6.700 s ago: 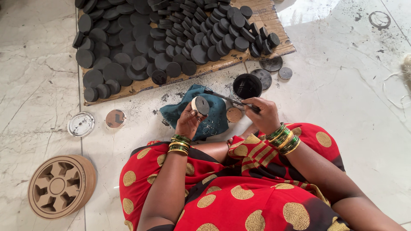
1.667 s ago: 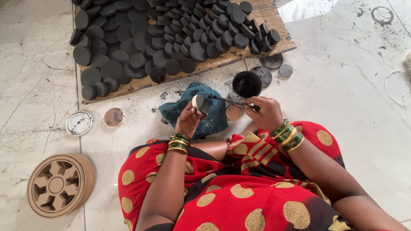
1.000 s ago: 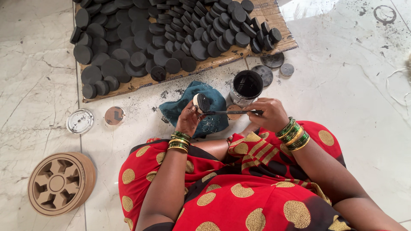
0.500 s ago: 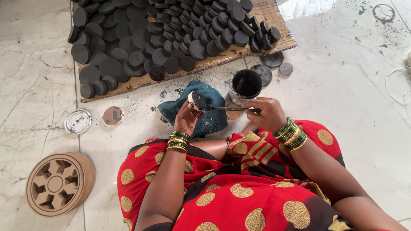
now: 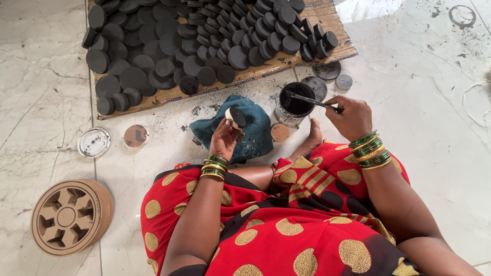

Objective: The person sits on the floor coating small round discs with black paste. They hold a disc in one hand, dip a small flat tool into a container of black paste, spread the paste over the disc's surface, and set the finished disc aside with a large batch of already coated discs on cardboard.

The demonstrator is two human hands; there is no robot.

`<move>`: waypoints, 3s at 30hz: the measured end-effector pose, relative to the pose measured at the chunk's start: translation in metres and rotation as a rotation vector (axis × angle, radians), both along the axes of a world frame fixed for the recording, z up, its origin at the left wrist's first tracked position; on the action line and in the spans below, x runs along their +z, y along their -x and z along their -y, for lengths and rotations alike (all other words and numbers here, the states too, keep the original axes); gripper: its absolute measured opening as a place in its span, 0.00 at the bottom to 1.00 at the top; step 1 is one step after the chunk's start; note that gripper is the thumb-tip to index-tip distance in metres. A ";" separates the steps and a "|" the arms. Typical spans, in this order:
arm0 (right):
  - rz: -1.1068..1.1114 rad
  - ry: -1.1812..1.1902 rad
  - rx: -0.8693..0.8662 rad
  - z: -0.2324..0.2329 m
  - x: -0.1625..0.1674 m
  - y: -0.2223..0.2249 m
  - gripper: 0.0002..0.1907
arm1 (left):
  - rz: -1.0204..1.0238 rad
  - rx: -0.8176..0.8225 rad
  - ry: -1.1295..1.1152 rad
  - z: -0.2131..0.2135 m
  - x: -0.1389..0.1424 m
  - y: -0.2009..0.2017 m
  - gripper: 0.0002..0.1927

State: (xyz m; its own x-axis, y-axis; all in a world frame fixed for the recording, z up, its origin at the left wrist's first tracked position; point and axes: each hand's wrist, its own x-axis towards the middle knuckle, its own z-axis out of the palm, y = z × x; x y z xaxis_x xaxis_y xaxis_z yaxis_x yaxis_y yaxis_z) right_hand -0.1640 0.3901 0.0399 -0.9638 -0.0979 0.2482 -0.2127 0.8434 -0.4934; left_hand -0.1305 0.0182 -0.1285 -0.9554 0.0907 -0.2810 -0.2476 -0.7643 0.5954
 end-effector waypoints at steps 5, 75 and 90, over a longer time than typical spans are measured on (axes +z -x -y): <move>0.073 0.068 0.114 0.004 -0.014 0.006 0.10 | 0.000 -0.027 0.029 -0.002 0.004 -0.001 0.21; 0.344 1.172 -0.237 0.004 -0.045 0.052 0.08 | -0.152 -0.161 0.389 -0.023 0.019 0.001 0.35; 0.377 1.664 -0.100 -0.002 -0.048 0.048 0.08 | -0.219 -0.153 0.504 -0.025 0.020 -0.002 0.36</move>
